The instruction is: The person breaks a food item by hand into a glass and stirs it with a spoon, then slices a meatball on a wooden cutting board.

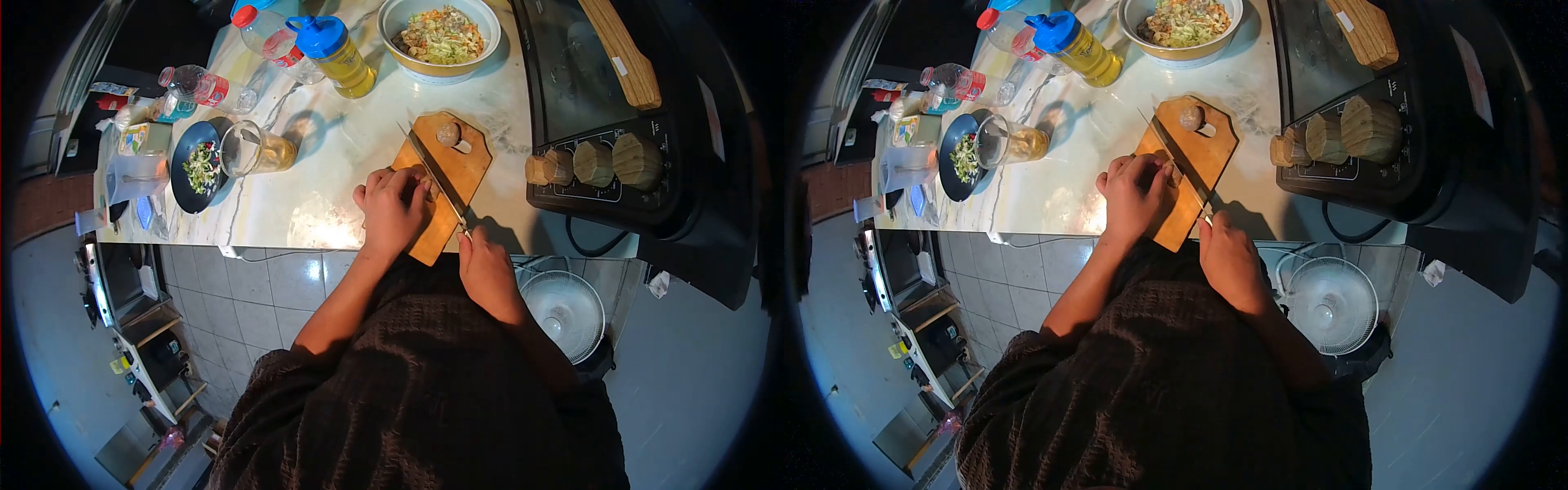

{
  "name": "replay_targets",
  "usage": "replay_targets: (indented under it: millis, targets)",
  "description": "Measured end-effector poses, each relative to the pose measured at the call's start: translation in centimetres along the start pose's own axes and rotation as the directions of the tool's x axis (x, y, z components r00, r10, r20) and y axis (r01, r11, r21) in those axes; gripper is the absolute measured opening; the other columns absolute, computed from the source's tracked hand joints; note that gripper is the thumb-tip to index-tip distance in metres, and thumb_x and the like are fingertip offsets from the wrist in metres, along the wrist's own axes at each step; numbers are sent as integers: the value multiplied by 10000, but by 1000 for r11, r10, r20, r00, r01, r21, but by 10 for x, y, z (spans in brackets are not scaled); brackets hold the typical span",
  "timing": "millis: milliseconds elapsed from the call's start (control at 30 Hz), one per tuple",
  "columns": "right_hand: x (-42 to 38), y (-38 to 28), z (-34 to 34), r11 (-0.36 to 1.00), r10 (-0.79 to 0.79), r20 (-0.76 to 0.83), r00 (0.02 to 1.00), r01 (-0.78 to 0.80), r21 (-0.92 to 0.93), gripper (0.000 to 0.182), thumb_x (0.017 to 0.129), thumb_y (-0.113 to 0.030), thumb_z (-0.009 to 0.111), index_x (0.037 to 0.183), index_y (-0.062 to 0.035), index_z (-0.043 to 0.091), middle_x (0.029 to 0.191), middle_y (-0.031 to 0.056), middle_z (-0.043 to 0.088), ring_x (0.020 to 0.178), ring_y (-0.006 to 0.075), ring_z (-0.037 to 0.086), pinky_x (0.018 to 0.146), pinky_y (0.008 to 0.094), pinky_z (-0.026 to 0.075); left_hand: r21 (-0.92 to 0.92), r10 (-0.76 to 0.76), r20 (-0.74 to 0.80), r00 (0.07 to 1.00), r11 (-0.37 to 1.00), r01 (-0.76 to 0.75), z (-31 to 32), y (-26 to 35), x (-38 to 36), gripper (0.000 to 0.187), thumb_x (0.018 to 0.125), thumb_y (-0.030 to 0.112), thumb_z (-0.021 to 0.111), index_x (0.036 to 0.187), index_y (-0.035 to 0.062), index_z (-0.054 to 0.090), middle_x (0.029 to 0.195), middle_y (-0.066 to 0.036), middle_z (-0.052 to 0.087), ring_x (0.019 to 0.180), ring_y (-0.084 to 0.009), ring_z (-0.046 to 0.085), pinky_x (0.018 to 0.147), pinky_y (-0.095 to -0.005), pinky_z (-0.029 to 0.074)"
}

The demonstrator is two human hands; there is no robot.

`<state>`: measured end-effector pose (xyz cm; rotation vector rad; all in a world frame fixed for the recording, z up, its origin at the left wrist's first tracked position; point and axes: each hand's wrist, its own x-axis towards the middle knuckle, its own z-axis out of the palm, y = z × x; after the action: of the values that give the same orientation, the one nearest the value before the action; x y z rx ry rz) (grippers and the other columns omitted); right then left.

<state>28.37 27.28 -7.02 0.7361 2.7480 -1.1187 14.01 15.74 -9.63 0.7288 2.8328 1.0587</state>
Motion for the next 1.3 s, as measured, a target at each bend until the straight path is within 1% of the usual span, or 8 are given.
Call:
replay_targets:
  millis: [200, 267, 400, 467, 633, 700, 767, 1300]
  targets:
    - [0, -1, -1, 1000, -7, -8, 1000, 7, -19, 269, 1026, -224, 508, 908, 18, 496, 699, 286, 619, 706, 498, 624, 618, 579, 471, 10, 6, 2, 1000, 1000, -6, -1, 0, 1, 166, 844, 238, 759, 952, 119, 716, 869, -41, 681, 991, -245, 602, 880, -442, 314]
    - [0, -3, -2, 1000, 14, 10, 1000, -13, -24, 299, 1017, -245, 529, 884, 22, 509, 719, 282, 635, 715, 487, 647, 619, 558, 510, 12, 2, 8, 1000, 1000, -2, 0, -1, 1, 166, 845, 237, 758, 952, 118, 716, 868, -42, 679, 989, -245, 601, 880, -440, 314]
    - [-1, -2, 0, 999, 31, 31, 999, -30, -33, 293, 1016, -242, 531, 887, 20, 508, 721, 282, 635, 712, 488, 645, 616, 558, 510, -1, 6, 10, 1000, 1000, -6, 0, -1, 1, 163, 847, 234, 755, 955, 119, 715, 874, -45, 677, 989, -246, 600, 879, -438, 315]
    - [-1, 0, 2, 1000, -3, 7, 1000, 3, -26, 265, 1025, -224, 510, 919, 18, 491, 691, 280, 621, 699, 495, 626, 614, 572, 479, 3, 10, 12, 1000, 1000, -10, 0, -2, 0, 162, 848, 233, 755, 957, 120, 714, 875, -43, 678, 990, -246, 600, 879, -438, 314]
    - [-1, 1, 1, 1000, -4, 1, 1000, 4, -10, 265, 1025, -222, 511, 914, 17, 488, 690, 281, 620, 695, 495, 625, 612, 574, 475, 4, 24, 4, 1000, 1000, -24, 1, -3, 0, 159, 850, 227, 752, 963, 123, 713, 884, -37, 680, 995, -245, 599, 878, -436, 314]
    - [-2, 2, 2, 1000, -15, -1, 1000, 15, -4, 264, 1024, -221, 512, 912, 16, 488, 689, 282, 620, 693, 494, 624, 611, 575, 474, -21, -5, 18, 1000, 1000, 5, 0, -1, 1, 142, 850, 222, 734, 941, 116, 711, 889, -45, 703, 1048, -266, 585, 886, -452, 303]
    - [-1, 0, 2, 1000, 16, 9, 1000, -16, -20, 282, 1015, -239, 534, 899, 17, 507, 700, 274, 629, 696, 482, 644, 612, 550, 513, -11, 6, 12, 1000, 1000, -5, 0, -2, 0, 148, 851, 223, 740, 953, 119, 713, 893, -41, 692, 1025, -255, 591, 883, -442, 307]
    - [-1, -2, 3, 997, 20, 24, 999, -19, -70, 288, 1017, -244, 531, 910, 23, 511, 710, 264, 646, 693, 471, 656, 604, 536, 531, -4, 10, 5, 1000, 1000, -10, 1, -3, 0, 154, 857, 241, 752, 950, 125, 714, 874, -36, 678, 1000, -244, 596, 874, -441, 313]
